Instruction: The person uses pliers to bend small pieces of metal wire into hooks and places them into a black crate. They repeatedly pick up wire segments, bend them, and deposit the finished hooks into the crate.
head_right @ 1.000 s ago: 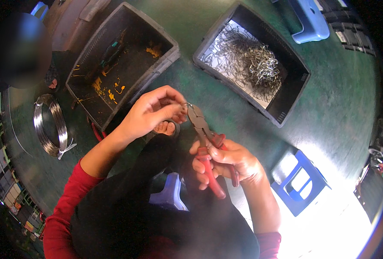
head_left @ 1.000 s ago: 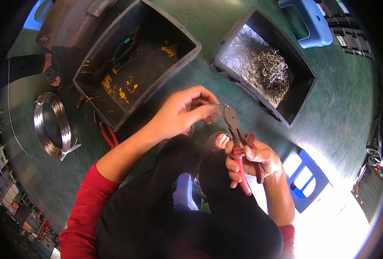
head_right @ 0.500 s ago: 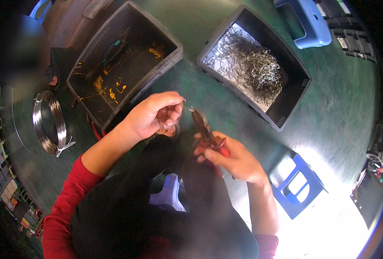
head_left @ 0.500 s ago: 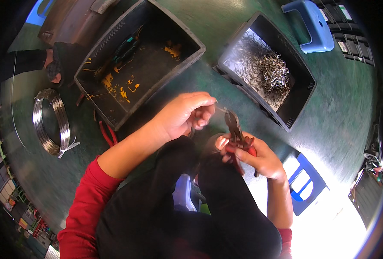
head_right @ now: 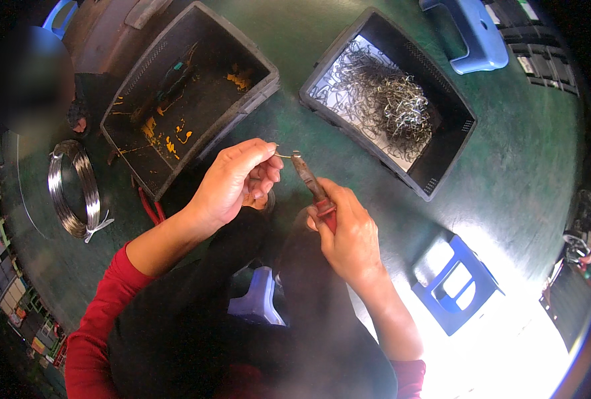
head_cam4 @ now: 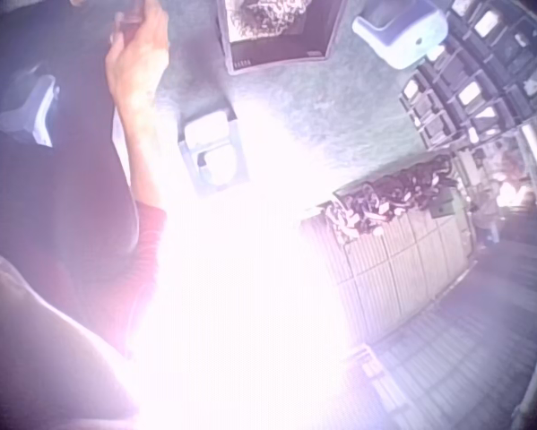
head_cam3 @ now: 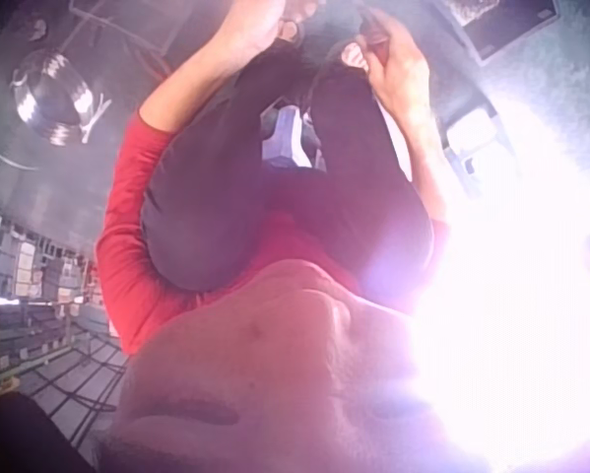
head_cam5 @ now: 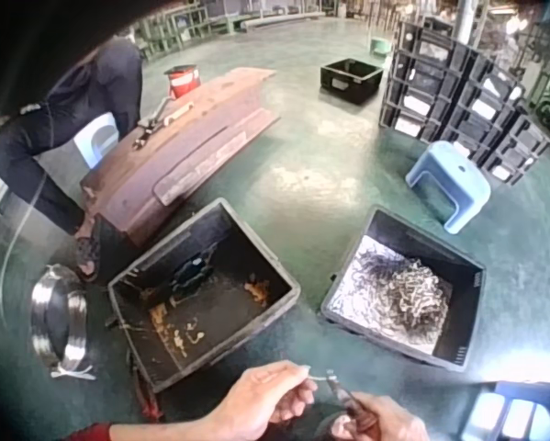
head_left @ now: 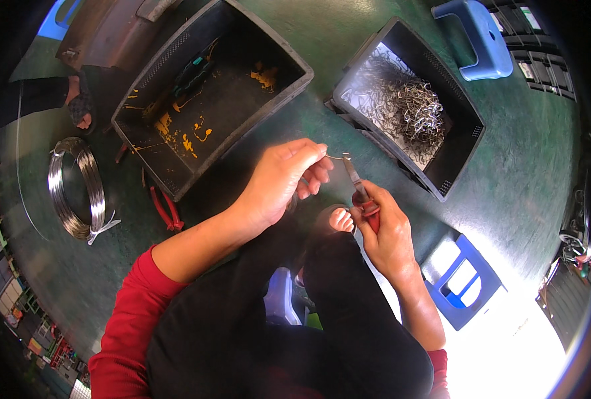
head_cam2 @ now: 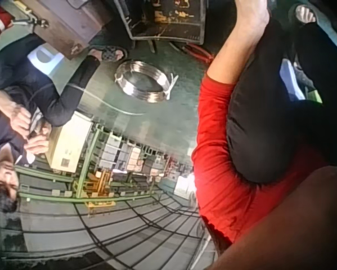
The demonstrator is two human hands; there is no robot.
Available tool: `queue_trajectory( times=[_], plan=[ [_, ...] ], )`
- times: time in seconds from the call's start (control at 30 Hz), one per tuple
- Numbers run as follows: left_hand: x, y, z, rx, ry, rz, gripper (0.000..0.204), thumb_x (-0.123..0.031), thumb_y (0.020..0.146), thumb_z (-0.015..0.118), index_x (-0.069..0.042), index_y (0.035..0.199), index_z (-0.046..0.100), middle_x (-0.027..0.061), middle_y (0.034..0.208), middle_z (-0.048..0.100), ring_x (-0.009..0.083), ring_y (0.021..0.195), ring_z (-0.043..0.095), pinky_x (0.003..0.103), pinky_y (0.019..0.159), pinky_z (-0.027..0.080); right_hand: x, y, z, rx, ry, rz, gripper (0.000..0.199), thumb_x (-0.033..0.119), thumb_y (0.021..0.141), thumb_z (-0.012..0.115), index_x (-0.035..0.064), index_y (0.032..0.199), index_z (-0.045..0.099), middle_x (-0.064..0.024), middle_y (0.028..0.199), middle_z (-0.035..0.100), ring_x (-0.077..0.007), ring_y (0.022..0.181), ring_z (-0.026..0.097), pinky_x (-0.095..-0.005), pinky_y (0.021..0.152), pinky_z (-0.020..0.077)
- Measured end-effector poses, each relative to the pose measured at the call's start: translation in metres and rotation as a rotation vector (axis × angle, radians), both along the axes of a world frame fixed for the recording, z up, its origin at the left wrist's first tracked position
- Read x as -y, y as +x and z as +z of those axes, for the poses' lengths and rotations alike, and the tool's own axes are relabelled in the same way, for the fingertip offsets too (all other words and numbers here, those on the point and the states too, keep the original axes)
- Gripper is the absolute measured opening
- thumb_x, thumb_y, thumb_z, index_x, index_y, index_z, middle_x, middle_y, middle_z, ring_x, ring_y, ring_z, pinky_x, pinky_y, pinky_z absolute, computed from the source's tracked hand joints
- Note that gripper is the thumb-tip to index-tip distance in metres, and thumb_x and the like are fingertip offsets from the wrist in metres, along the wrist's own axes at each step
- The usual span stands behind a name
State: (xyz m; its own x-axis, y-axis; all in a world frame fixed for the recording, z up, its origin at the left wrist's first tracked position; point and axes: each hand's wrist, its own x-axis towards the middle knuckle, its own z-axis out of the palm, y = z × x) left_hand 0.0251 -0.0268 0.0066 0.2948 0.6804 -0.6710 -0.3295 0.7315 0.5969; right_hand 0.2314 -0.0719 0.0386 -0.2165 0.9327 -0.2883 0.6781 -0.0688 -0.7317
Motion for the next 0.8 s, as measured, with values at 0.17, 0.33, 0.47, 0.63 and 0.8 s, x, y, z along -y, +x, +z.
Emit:
queue_trajectory(
  times=[0.17,0.33,0.47,0.63,0.8],
  plan=[
    [0.002,0.000,0.003,0.043,-0.040,-0.020,0.028,-0.032,0.098,0.057,-0.007,0.086,0.062,0.0015,0.075,0.060,0.0062,0.059,0.052,0.022,0.050,0.041,0.002,0.002,-0.001,-0.038,-0.031,-0.026,0.035,0.004,0.086,0.069,0.0030,0.120,0.058,-0.0135,0.098,0.065,-0.0284,0.086,0.068,-0.0361,0.077,0.0528],
    [-0.002,-0.006,0.000,0.136,-0.046,-0.116,0.031,-0.032,0.100,0.053,-0.006,0.085,0.060,-0.0002,0.069,0.054,0.0068,0.054,0.047,0.022,0.048,0.037,0.000,0.007,0.000,-0.079,-0.075,-0.003,0.032,0.005,0.088,0.068,0.0009,0.118,0.058,-0.0138,0.095,0.065,-0.0264,0.084,0.068,-0.0350,0.077,0.0528],
    [-0.006,-0.010,-0.003,0.133,0.018,-0.178,0.035,-0.034,0.101,0.051,-0.006,0.082,0.059,-0.0016,0.065,0.049,0.0063,0.050,0.041,0.021,0.047,0.033,-0.003,0.009,0.004,-0.163,-0.154,0.001,0.028,0.006,0.090,0.067,-0.0006,0.116,0.058,-0.0130,0.090,0.067,-0.0236,0.083,0.068,-0.0337,0.076,0.0523],
    [-0.008,-0.010,0.000,0.127,0.054,-0.197,0.033,-0.030,0.101,0.051,-0.006,0.080,0.058,-0.0017,0.063,0.048,0.0053,0.050,0.038,0.021,0.046,0.030,-0.005,0.008,0.007,-0.170,-0.166,-0.014,0.026,0.006,0.091,0.065,-0.0013,0.115,0.058,-0.0116,0.087,0.067,-0.0220,0.081,0.069,-0.0330,0.076,0.0521],
    [-0.010,-0.011,0.001,0.189,-0.013,-0.244,0.032,-0.029,0.101,0.050,-0.007,0.081,0.057,-0.0032,0.062,0.044,0.0048,0.051,0.037,0.021,0.047,0.029,-0.008,0.011,0.011,-0.195,-0.250,-0.013,0.025,0.005,0.093,0.061,-0.0005,0.117,0.059,-0.0096,0.091,0.066,-0.0147,0.082,0.060,-0.0302,0.081,0.0490]
  ],
)
